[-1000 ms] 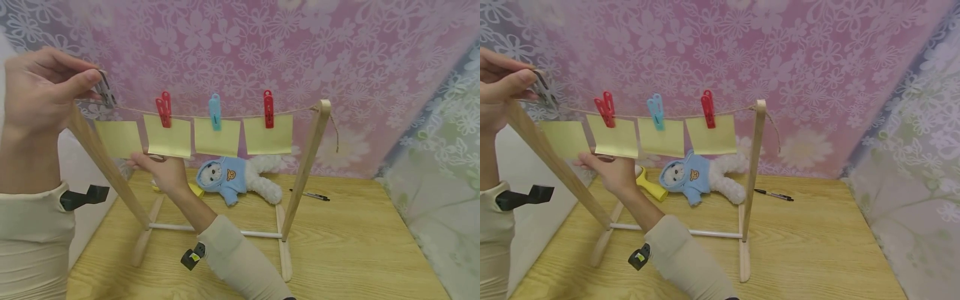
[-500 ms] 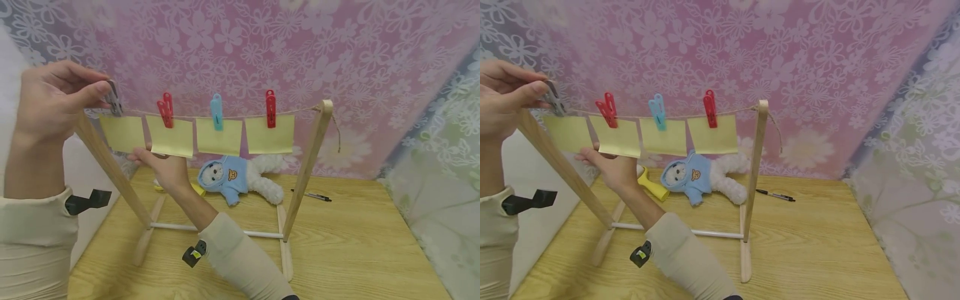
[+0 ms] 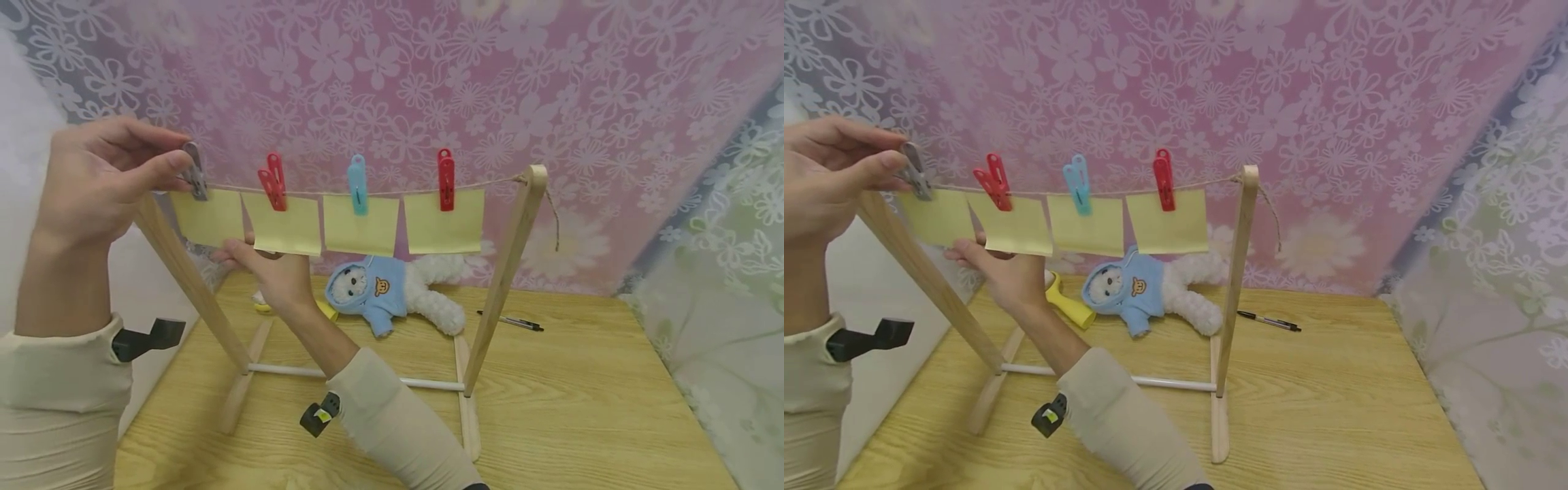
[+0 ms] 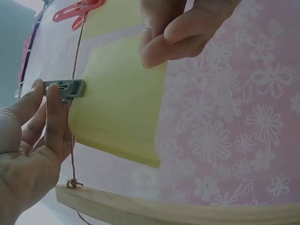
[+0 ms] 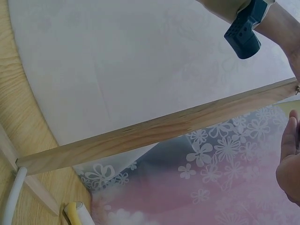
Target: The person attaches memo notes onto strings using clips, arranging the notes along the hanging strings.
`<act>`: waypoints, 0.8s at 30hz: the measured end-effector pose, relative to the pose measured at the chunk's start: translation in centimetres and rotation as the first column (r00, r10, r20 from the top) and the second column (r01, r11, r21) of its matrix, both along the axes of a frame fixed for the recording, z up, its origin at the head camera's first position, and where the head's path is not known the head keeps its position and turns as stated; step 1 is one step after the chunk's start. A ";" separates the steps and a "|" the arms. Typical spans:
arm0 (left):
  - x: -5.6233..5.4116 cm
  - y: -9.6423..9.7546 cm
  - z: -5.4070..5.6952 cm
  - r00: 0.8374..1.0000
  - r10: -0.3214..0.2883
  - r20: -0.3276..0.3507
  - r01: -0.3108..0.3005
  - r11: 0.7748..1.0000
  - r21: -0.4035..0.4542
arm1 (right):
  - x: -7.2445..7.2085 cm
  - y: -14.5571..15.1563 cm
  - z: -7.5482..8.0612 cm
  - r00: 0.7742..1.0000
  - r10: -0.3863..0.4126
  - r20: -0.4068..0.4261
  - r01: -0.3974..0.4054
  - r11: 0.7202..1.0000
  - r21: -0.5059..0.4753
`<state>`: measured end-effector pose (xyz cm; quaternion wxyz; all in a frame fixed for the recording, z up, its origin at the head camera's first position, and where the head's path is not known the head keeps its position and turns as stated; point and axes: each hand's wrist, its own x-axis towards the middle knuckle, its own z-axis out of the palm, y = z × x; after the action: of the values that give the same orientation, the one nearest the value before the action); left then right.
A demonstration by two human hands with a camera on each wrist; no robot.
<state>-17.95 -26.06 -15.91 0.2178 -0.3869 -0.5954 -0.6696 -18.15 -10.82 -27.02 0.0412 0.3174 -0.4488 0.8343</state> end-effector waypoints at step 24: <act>0.5 -0.4 -0.1 0.982 0.146 0.124 -0.140 0.989 -0.057 | -1.1 0.0 -1.6 0.999 0.018 0.049 -0.022 0.996 0.085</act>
<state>-17.43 -26.44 -16.02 0.2176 -0.3048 -0.6502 -0.6611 -19.28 -10.87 -28.63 0.0085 0.3031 -0.4818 0.8222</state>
